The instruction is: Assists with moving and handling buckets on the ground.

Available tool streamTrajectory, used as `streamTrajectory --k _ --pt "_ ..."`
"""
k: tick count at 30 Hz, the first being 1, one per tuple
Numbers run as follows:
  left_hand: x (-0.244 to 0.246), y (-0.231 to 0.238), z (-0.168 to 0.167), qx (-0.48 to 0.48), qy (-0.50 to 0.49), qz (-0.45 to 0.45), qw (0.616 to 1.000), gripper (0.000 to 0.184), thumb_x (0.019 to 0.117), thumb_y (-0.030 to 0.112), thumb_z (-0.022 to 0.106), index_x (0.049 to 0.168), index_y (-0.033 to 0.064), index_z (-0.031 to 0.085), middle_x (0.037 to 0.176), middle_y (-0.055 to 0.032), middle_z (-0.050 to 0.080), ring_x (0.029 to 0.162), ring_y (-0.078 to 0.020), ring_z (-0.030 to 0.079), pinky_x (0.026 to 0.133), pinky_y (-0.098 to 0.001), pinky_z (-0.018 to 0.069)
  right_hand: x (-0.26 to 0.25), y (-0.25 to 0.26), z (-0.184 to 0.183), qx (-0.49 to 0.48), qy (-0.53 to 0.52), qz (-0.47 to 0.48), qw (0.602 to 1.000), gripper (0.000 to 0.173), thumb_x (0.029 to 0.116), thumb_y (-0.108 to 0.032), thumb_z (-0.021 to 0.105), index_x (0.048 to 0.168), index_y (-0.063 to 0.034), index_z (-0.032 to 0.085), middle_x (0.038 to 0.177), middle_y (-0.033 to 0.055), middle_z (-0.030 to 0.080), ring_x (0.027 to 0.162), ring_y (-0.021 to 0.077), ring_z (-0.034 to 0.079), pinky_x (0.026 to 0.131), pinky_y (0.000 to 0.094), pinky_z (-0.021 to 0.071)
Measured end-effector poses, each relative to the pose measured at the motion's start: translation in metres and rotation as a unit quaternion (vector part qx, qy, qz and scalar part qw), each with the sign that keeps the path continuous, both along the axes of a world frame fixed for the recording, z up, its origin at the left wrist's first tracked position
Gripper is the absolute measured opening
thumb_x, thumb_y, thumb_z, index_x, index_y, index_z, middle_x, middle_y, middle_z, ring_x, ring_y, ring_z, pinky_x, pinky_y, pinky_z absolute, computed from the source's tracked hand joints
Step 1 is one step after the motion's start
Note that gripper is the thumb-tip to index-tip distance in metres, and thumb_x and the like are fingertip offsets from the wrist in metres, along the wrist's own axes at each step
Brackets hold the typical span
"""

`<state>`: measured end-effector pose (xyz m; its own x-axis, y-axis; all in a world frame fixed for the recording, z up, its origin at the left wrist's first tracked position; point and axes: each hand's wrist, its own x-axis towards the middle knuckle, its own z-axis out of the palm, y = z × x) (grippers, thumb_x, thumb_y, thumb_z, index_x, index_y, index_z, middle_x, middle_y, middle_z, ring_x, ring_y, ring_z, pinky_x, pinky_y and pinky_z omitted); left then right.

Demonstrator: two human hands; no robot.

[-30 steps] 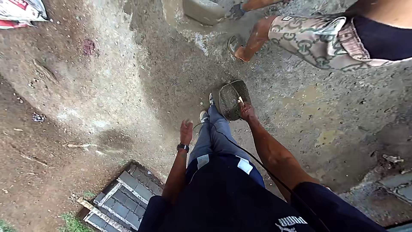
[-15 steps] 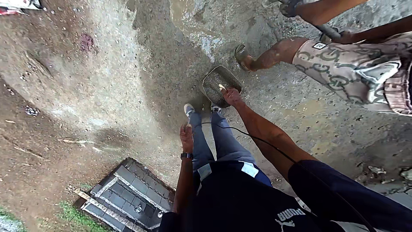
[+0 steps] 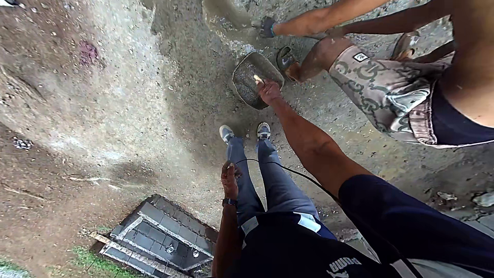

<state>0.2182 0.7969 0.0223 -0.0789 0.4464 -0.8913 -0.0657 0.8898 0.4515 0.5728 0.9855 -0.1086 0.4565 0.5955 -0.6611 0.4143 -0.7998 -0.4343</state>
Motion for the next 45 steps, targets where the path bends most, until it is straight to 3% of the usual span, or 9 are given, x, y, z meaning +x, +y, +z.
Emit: streamTrajectory --k 4,13,20,24,30,32,35,38,45 --pt "-0.010 0.008 -0.003 -0.024 -0.004 0.020 0.999 0.046 0.1071 0.025 0.054 0.147 0.0043 0.047 0.114 -0.0233 0.069 0.092 -0.0340 0.072 0.076 -0.0483 0.0628 0.008 0.032 -0.023 0.020 -0.031 -0.019 0.999 0.053 0.1069 -0.049 0.044 0.122 -0.0040 0.067 0.116 0.0230 0.070 0.113 0.0393 0.067 0.100 0.0598 0.0510" --pt "-0.013 0.024 -0.008 -0.048 -0.011 0.007 0.999 0.047 0.1085 0.027 0.051 0.150 0.0045 0.045 0.116 -0.0237 0.068 0.094 -0.0360 0.072 0.076 -0.0502 0.0632 0.000 0.074 -0.022 0.034 -0.042 -0.061 0.997 0.041 0.1064 -0.037 0.050 0.124 -0.0031 0.065 0.117 0.0211 0.070 0.112 0.0360 0.068 0.099 0.0557 0.0522" --pt "-0.016 0.027 -0.015 -0.038 -0.012 -0.009 0.999 0.047 0.1077 0.027 0.053 0.148 0.0037 0.047 0.114 -0.0239 0.068 0.093 -0.0359 0.072 0.074 -0.0494 0.0635 -0.054 0.077 -0.066 0.042 -0.001 -0.031 0.999 0.037 0.1064 -0.026 0.051 0.135 -0.0057 0.062 0.124 0.0197 0.069 0.117 0.0355 0.067 0.103 0.0547 0.0519" --pt "-0.017 0.024 -0.019 -0.038 -0.014 -0.009 0.999 0.047 0.1080 0.027 0.052 0.148 0.0031 0.048 0.113 -0.0245 0.069 0.091 -0.0360 0.072 0.073 -0.0491 0.0637 -0.072 0.073 -0.073 0.033 0.002 -0.019 0.999 0.038 0.1058 -0.026 0.052 0.138 -0.0072 0.060 0.126 0.0202 0.068 0.117 0.0368 0.067 0.100 0.0572 0.0531" --pt "-0.019 0.029 -0.020 -0.035 -0.011 -0.017 0.999 0.044 0.1082 0.027 0.052 0.146 0.0036 0.050 0.112 -0.0241 0.069 0.090 -0.0358 0.073 0.073 -0.0488 0.0636 -0.078 0.057 -0.061 -0.001 -0.014 0.099 0.995 0.054 0.1030 -0.029 0.056 0.155 -0.0168 0.046 0.146 0.0209 0.056 0.133 0.0407 0.056 0.106 0.0610 0.0486" --pt "-0.020 0.034 -0.020 -0.036 -0.013 -0.020 0.999 0.044 0.1084 0.028 0.052 0.145 0.0042 0.050 0.110 -0.0237 0.070 0.090 -0.0352 0.073 0.073 -0.0488 0.0635 -0.077 0.038 -0.041 -0.008 -0.016 0.089 0.996 0.058 0.1019 -0.029 0.058 0.157 -0.0179 0.043 0.152 0.0210 0.050 0.138 0.0416 0.051 0.107 0.0625 0.0464" --pt "-0.021 0.045 -0.017 -0.033 -0.018 -0.029 0.999 0.045 0.1081 0.030 0.053 0.145 0.0046 0.050 0.109 -0.0237 0.070 0.089 -0.0350 0.073 0.073 -0.0485 0.0634 -0.076 -0.014 0.000 -0.029 0.001 0.046 0.999 0.051 0.1024 -0.032 0.058 0.149 -0.0125 0.052 0.146 0.0222 0.055 0.132 0.0411 0.056 0.106 0.0610 0.0488" --pt "-0.022 0.063 -0.006 -0.008 -0.026 -0.050 0.998 0.045 0.1083 0.030 0.053 0.145 0.0040 0.050 0.108 -0.0234 0.070 0.086 -0.0342 0.073 0.073 -0.0487 0.0633 -0.075 -0.097 0.035 -0.082 0.044 -0.008 0.996 0.042 0.1040 -0.033 0.054 0.134 -0.0054 0.062 0.132 0.0261 0.063 0.119 0.0439 0.063 0.098 0.0652 0.0518" --pt "-0.040 0.130 0.037 0.033 -0.009 -0.172 0.985 0.048 0.1087 0.032 0.052 0.146 0.0022 0.048 0.120 -0.0255 0.066 0.095 -0.0335 0.071 0.081 -0.0496 0.0610 -0.108 -0.299 0.147 -0.222 0.055 -0.067 0.971 0.042 0.1072 -0.033 0.046 0.122 -0.0016 0.068 0.128 0.0245 0.066 0.124 0.0425 0.061 0.104 0.0636 0.0465"
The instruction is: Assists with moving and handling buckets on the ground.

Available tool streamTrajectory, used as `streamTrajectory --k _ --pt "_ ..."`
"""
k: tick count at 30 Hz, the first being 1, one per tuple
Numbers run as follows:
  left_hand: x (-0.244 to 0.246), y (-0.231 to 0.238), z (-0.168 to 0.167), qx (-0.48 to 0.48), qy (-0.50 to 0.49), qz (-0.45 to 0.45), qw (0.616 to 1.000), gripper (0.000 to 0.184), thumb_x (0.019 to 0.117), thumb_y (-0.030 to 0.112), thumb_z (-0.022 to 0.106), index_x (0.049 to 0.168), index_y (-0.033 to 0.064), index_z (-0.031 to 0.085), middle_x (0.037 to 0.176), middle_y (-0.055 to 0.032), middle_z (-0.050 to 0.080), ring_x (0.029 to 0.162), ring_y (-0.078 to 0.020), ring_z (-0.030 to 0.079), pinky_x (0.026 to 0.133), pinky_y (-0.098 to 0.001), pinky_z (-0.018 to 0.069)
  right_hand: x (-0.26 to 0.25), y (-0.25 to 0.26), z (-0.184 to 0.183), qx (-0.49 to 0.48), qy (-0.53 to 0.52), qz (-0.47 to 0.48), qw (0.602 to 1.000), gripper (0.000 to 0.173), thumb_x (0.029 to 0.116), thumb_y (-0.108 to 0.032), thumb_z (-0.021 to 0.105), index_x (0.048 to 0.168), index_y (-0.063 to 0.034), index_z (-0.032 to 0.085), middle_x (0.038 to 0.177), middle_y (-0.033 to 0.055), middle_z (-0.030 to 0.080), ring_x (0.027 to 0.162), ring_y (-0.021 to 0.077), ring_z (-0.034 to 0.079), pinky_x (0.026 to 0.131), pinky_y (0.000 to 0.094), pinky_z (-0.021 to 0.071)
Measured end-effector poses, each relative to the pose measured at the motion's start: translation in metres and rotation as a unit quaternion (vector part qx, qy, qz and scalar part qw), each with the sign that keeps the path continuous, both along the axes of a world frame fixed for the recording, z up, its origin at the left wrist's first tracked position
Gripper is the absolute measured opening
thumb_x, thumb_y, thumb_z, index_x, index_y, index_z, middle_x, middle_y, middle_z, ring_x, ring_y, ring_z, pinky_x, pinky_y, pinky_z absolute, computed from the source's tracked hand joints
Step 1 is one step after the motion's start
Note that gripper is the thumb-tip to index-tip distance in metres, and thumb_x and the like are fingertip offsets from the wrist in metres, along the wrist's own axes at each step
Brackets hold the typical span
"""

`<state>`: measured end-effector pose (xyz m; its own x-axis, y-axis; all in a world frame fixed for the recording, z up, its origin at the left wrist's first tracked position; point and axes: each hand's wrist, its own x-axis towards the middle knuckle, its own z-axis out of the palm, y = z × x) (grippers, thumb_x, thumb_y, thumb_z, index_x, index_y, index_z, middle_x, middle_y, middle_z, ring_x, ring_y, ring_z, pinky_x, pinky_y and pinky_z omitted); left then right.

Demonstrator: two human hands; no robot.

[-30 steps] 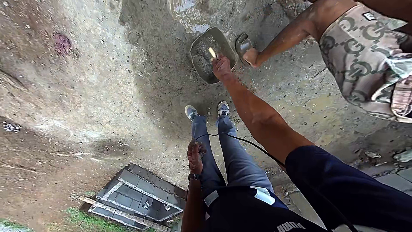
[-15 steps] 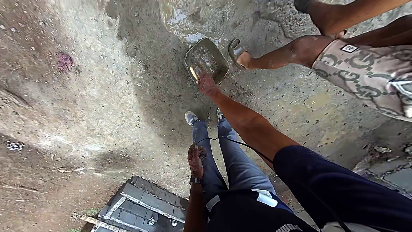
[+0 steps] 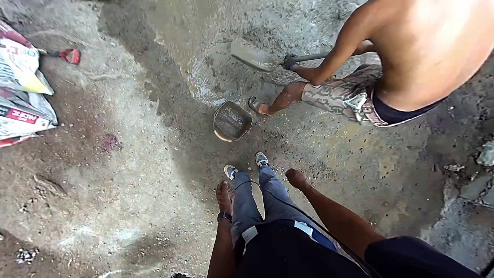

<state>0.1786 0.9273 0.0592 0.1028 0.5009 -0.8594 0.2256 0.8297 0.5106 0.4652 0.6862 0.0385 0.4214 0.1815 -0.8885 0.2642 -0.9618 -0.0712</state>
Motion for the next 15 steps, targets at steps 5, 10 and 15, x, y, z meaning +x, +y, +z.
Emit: streamTrajectory --k 5,10,15 --pt "-0.042 0.035 0.007 0.031 0.057 -0.120 0.991 0.053 0.1078 0.038 0.053 0.147 0.0030 0.049 0.134 -0.0266 0.061 0.110 -0.0367 0.068 0.090 -0.0534 0.0591 -0.052 -0.084 0.057 -0.018 -0.047 -0.183 0.982 0.041 0.1080 -0.033 0.048 0.122 -0.0007 0.070 0.129 0.0254 0.067 0.126 0.0412 0.061 0.107 0.0620 0.0446" --pt "-0.085 0.039 0.023 0.014 0.112 -0.162 0.980 0.052 0.1093 0.037 0.049 0.148 0.0022 0.047 0.134 -0.0290 0.060 0.111 -0.0405 0.067 0.090 -0.0570 0.0577 -0.091 -0.098 0.079 0.028 -0.060 -0.272 0.960 0.041 0.1082 -0.032 0.049 0.122 0.0008 0.069 0.128 0.0261 0.067 0.125 0.0416 0.061 0.107 0.0617 0.0441" --pt "-0.126 0.017 0.030 -0.015 0.148 -0.195 0.969 0.049 0.1098 0.033 0.047 0.147 0.0012 0.046 0.135 -0.0305 0.058 0.112 -0.0422 0.065 0.091 -0.0584 0.0548 -0.105 -0.079 0.088 0.100 -0.054 -0.358 0.927 0.040 0.1080 -0.031 0.050 0.126 0.0006 0.066 0.115 0.0262 0.068 0.100 0.0388 0.067 0.091 0.0584 0.0512"
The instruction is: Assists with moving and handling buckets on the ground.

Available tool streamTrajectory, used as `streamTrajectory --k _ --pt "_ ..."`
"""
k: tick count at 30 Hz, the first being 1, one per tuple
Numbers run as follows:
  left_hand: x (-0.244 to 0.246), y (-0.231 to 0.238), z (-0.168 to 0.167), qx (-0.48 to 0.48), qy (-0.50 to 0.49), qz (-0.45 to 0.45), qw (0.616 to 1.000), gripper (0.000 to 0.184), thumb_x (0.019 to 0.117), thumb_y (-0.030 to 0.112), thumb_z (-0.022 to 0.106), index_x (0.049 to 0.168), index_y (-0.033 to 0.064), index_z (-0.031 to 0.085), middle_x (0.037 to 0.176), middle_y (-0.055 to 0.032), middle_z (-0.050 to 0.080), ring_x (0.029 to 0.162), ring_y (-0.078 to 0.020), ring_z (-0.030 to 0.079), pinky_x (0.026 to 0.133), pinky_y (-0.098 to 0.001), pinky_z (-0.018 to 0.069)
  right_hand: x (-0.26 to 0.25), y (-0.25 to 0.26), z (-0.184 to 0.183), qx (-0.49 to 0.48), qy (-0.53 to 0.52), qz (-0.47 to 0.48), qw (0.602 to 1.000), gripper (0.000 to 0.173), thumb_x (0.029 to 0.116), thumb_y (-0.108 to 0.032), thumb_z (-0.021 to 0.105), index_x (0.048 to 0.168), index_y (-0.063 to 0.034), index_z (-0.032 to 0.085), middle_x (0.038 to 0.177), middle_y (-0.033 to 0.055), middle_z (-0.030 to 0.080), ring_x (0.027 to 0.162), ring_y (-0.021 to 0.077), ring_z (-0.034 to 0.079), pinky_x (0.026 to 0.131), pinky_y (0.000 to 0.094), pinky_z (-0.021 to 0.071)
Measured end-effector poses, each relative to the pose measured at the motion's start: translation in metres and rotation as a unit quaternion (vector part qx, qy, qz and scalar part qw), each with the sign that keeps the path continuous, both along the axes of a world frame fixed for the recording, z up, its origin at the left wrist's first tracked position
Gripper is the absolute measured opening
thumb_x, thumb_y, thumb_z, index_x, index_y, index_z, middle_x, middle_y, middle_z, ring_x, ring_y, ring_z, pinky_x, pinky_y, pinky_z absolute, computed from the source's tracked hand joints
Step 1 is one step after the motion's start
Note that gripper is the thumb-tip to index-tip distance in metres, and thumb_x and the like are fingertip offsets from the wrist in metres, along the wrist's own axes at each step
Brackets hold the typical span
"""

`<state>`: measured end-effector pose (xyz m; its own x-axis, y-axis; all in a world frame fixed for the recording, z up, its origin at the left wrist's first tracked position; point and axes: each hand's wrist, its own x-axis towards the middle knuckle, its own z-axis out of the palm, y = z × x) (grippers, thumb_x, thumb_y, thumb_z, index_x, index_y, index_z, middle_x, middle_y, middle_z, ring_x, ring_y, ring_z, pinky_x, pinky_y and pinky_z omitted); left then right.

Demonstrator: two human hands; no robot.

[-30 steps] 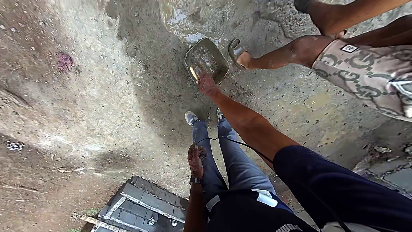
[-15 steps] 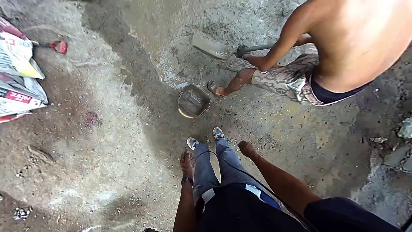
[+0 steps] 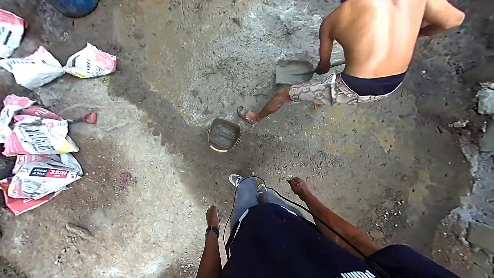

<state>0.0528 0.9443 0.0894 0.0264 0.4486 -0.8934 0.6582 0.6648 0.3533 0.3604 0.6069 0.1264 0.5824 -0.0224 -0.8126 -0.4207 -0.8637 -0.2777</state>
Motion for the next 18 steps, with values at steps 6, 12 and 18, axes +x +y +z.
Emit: streamTrajectory --k 6,12,18 --pt "-0.027 -0.036 0.027 0.012 0.012 -0.021 1.000 0.048 0.1102 0.030 0.047 0.147 -0.0004 0.047 0.137 -0.0306 0.056 0.114 -0.0421 0.064 0.094 -0.0564 0.0542 0.001 -0.011 -0.004 0.045 -0.016 -0.022 0.999 0.042 0.1085 -0.035 0.048 0.127 -0.0016 0.065 0.115 0.0243 0.068 0.100 0.0370 0.067 0.090 0.0572 0.0517" --pt "-0.050 -0.076 0.060 0.022 0.014 -0.067 0.997 0.046 0.1110 0.030 0.044 0.142 -0.0034 0.051 0.127 -0.0290 0.060 0.103 -0.0370 0.065 0.088 -0.0527 0.0554 -0.030 -0.078 -0.004 0.045 -0.006 -0.082 0.996 0.041 0.1081 -0.036 0.049 0.127 -0.0021 0.064 0.113 0.0239 0.066 0.093 0.0360 0.066 0.084 0.0567 0.0528" --pt "-0.091 -0.117 0.052 0.045 0.032 -0.106 0.993 0.042 0.1102 0.028 0.047 0.132 -0.0063 0.059 0.121 -0.0279 0.064 0.103 -0.0360 0.065 0.092 -0.0513 0.0532 -0.086 -0.149 -0.002 -0.004 0.019 -0.060 0.998 0.043 0.1087 -0.033 0.048 0.122 0.0037 0.067 0.124 0.0289 0.065 0.113 0.0421 0.064 0.098 0.0610 0.0488"
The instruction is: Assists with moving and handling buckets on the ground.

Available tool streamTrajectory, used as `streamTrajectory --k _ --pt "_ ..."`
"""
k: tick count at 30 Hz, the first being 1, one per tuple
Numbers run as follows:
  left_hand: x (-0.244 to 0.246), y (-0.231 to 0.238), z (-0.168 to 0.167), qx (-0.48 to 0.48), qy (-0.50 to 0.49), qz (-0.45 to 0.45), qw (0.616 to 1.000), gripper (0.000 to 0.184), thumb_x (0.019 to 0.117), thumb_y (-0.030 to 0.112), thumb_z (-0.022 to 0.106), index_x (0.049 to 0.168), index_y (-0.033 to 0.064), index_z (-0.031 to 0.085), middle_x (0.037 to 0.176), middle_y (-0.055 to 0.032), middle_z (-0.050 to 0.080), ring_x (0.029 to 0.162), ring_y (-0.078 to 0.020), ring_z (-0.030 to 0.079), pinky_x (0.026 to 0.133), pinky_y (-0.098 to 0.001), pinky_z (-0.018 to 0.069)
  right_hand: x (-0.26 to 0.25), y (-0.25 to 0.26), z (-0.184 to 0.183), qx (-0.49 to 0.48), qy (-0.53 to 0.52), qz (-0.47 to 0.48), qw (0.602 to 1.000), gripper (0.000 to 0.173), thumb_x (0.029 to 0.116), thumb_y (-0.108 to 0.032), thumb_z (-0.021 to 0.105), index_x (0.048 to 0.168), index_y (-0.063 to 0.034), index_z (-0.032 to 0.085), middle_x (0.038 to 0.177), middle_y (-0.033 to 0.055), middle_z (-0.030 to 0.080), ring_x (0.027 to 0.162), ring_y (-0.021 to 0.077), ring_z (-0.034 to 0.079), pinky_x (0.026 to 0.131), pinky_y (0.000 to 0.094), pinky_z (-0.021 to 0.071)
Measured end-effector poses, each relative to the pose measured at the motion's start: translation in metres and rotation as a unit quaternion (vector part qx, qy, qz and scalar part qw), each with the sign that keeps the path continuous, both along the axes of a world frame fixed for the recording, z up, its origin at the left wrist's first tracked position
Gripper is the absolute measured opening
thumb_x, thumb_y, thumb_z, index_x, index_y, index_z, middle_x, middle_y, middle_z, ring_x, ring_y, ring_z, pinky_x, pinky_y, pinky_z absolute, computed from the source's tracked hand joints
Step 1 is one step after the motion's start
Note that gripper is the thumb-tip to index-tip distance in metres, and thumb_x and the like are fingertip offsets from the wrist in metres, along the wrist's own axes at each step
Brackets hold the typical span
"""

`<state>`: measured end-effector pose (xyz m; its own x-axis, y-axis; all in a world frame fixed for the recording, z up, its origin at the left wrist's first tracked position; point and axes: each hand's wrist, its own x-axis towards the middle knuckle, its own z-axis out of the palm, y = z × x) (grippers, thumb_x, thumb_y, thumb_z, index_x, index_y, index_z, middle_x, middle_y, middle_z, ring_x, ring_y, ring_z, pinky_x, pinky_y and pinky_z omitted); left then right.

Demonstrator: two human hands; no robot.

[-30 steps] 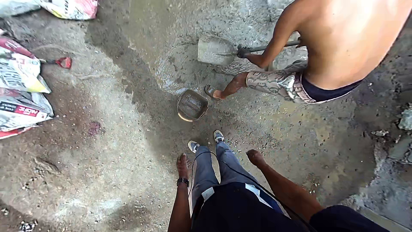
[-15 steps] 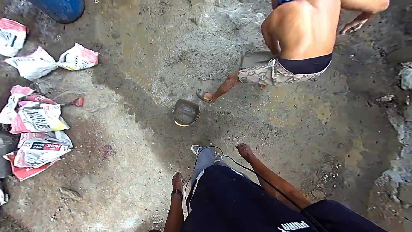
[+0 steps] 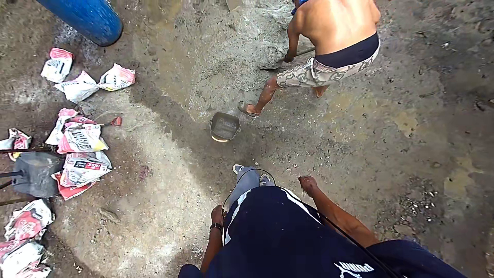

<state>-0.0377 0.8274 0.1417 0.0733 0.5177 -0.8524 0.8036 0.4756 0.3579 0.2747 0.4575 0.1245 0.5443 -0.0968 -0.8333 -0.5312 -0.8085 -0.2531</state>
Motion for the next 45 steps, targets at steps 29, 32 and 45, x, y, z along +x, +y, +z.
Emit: streamTrajectory --k 29,32,45 --pt "0.009 -0.006 0.019 -0.008 -0.046 0.097 0.994 0.048 0.1095 0.032 0.047 0.146 0.0001 0.048 0.142 -0.0286 0.054 0.121 -0.0401 0.061 0.097 -0.0552 0.0528 -0.036 -0.027 0.016 0.028 -0.005 -0.097 0.995 0.045 0.1072 -0.037 0.049 0.125 0.0016 0.064 0.121 0.0276 0.064 0.100 0.0391 0.067 0.087 0.0585 0.0533" --pt "-0.001 -0.010 0.015 0.004 -0.013 0.021 1.000 0.046 0.1101 0.031 0.046 0.139 -0.0038 0.055 0.130 -0.0279 0.060 0.114 -0.0372 0.062 0.096 -0.0524 0.0512 -0.035 -0.027 0.016 0.030 -0.012 -0.109 0.994 0.045 0.1072 -0.038 0.049 0.126 0.0004 0.064 0.120 0.0267 0.065 0.099 0.0387 0.067 0.085 0.0582 0.0540" --pt "-0.033 -0.019 0.007 0.033 0.051 -0.215 0.975 0.045 0.1107 0.032 0.044 0.131 -0.0018 0.064 0.137 -0.0242 0.062 0.134 -0.0367 0.055 0.114 -0.0539 0.0405 -0.058 -0.051 0.018 0.002 0.003 -0.098 0.995 0.047 0.1081 -0.039 0.048 0.128 0.0009 0.063 0.120 0.0263 0.064 0.100 0.0376 0.067 0.088 0.0565 0.0534"
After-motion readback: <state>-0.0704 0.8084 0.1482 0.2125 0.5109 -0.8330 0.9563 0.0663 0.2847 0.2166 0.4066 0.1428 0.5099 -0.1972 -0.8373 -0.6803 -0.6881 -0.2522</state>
